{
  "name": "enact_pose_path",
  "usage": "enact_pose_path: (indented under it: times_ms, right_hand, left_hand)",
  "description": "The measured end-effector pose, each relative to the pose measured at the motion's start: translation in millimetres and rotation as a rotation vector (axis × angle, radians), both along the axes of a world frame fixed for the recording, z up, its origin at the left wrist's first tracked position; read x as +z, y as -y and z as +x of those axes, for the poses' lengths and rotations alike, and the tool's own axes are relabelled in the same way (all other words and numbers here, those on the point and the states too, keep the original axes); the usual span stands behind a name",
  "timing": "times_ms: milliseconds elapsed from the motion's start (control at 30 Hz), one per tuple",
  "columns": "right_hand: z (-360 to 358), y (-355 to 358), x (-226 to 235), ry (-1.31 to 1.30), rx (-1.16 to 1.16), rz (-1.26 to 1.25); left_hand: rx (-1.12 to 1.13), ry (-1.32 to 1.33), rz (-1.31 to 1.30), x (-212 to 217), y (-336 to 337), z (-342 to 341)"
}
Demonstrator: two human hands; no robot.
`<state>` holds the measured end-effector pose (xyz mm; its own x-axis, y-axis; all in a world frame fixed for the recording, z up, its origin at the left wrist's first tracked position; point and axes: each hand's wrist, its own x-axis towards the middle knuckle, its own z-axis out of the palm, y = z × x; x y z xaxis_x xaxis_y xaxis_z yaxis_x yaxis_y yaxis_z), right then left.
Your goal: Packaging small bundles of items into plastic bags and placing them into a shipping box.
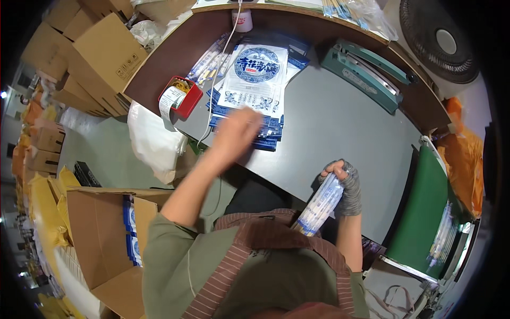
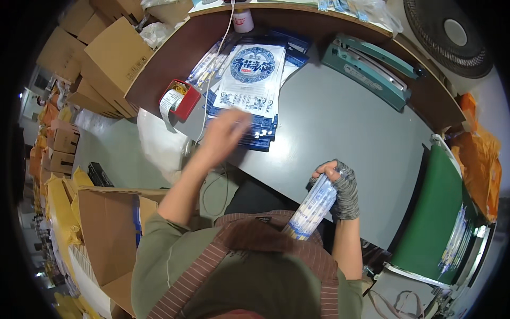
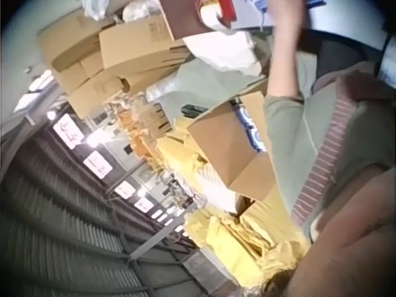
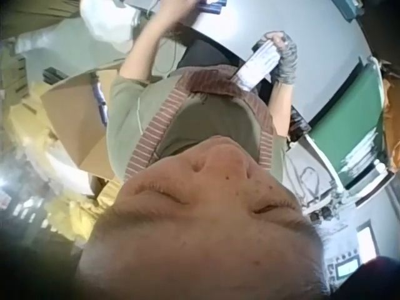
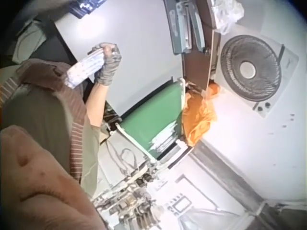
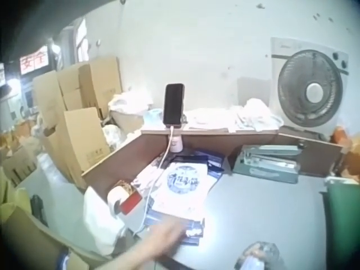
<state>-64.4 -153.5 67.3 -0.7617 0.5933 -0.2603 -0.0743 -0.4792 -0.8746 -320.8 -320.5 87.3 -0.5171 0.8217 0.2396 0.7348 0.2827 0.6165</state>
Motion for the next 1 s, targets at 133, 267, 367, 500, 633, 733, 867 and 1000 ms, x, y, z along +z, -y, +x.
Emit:
enact_pose_path:
  times_ms: [133,267,367,500,633,733,867,1000]
  right_hand:
    - [-2.7,7.0,5.0,-0.031,0.044,-0.044]
    - [13.4,3.9,1.5,-0.041,-0.01,-0.032]
    - [24.0,1.0,1.8,-0.062,-0.051,-0.036]
    - [29.7,-0.1,0.9,-0.053,-0.077,-0.014]
    - [29.0,6.3,6.8,-0.046,-0.067,-0.018]
    - [32.1,5.7,7.2,-0.029,-0.013,-0.007]
    - [53.8,2.2,4.0,-0.076,-0.093,0.017]
    - [72.2,8.3,3.4,-0.059,-0.164,0.037]
  left_hand:
    - [-0.136,-0.213,-0.097,-42.1,24.3,-47.5]
    - [-0.383,-0.111,-0.187,-37.0,32.6,-18.4]
    - [-0.438,-0.128,-0.198,-24.8,46.2,10.3]
    - [-0.438,-0.152,-0.261,-33.3,66.4,33.9]
    - [-0.368,-0.339,-0.132,-46.1,56.0,26.9]
    - [-0.311,-0.364,-0.055,-53.0,29.4,19.6]
    - [-0.489,-0.391,-0.134,-49.5,18.8,50.5]
    - [-0.583,-0.619,-0.011,-54.6,7.9,95.0]
